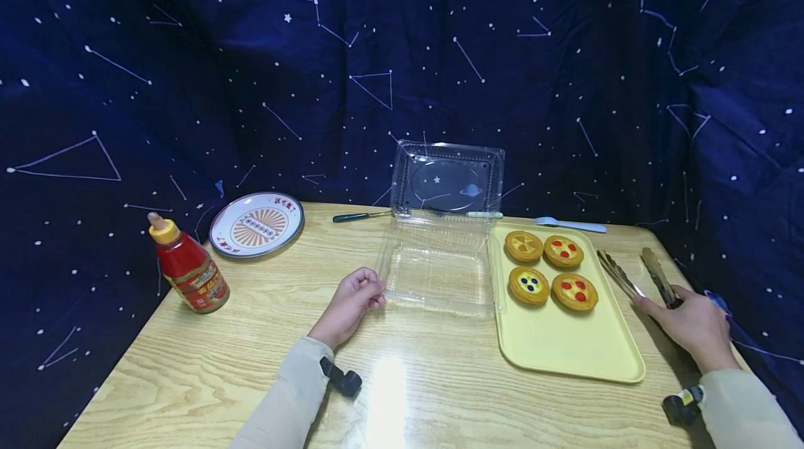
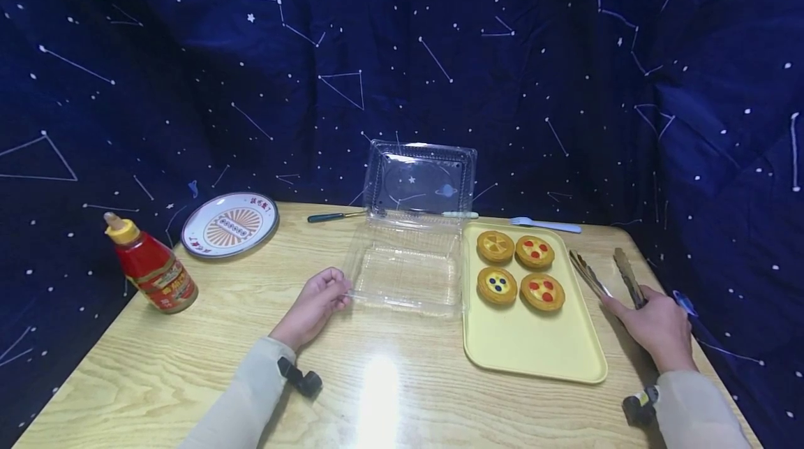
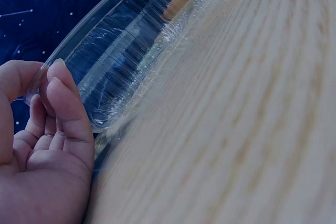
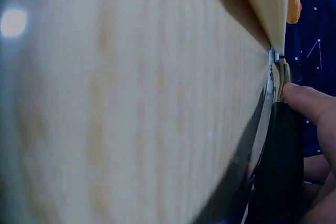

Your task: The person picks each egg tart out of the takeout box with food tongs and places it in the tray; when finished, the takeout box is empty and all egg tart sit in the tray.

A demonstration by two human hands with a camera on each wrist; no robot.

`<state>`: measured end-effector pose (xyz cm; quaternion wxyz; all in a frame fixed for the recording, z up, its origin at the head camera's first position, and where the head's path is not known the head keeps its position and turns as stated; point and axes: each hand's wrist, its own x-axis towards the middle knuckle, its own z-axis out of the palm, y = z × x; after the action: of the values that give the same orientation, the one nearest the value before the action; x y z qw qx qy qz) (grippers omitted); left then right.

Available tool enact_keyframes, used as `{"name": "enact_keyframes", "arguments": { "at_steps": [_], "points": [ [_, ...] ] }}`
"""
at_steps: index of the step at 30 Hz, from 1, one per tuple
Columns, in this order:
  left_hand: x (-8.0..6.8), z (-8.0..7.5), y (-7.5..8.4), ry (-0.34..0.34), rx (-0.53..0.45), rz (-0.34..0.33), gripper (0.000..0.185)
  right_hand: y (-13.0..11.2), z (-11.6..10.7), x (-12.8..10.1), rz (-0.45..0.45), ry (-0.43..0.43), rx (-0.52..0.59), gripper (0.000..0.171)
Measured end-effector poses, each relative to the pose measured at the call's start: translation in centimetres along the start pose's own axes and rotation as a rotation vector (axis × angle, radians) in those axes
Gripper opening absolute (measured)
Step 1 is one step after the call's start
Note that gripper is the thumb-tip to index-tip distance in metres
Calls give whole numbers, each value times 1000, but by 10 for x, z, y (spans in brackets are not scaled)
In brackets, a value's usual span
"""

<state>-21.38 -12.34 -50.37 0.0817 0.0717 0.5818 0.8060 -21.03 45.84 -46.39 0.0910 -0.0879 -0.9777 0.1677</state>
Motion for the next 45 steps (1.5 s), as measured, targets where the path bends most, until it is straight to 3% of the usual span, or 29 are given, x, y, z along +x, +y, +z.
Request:
{"name": "enact_keyframes", "arguments": {
  "at_steps": [9,17,22,26,31,45],
  "points": [
    [-1,0,1,9,0,-1,13,-5,-4,3,-30,-38,-42,55],
    [1,2,4,33,18,-34,10,-3,-5,4,-87,-77,-37,53],
    [0,5,8,46,51,-72,7,-3,-2,2,-84,-92,-43,75],
    [-1,7,10,61,84,-95,7,-11,0,-6,-39,-44,0,90],
    [-3,10,12,77,104,-109,13,-24,0,-11,-71,30,88,77],
    [-11,6,16,53,173,-172,36,-69,-1,-22,-228,98,207,54]
  ]
}}
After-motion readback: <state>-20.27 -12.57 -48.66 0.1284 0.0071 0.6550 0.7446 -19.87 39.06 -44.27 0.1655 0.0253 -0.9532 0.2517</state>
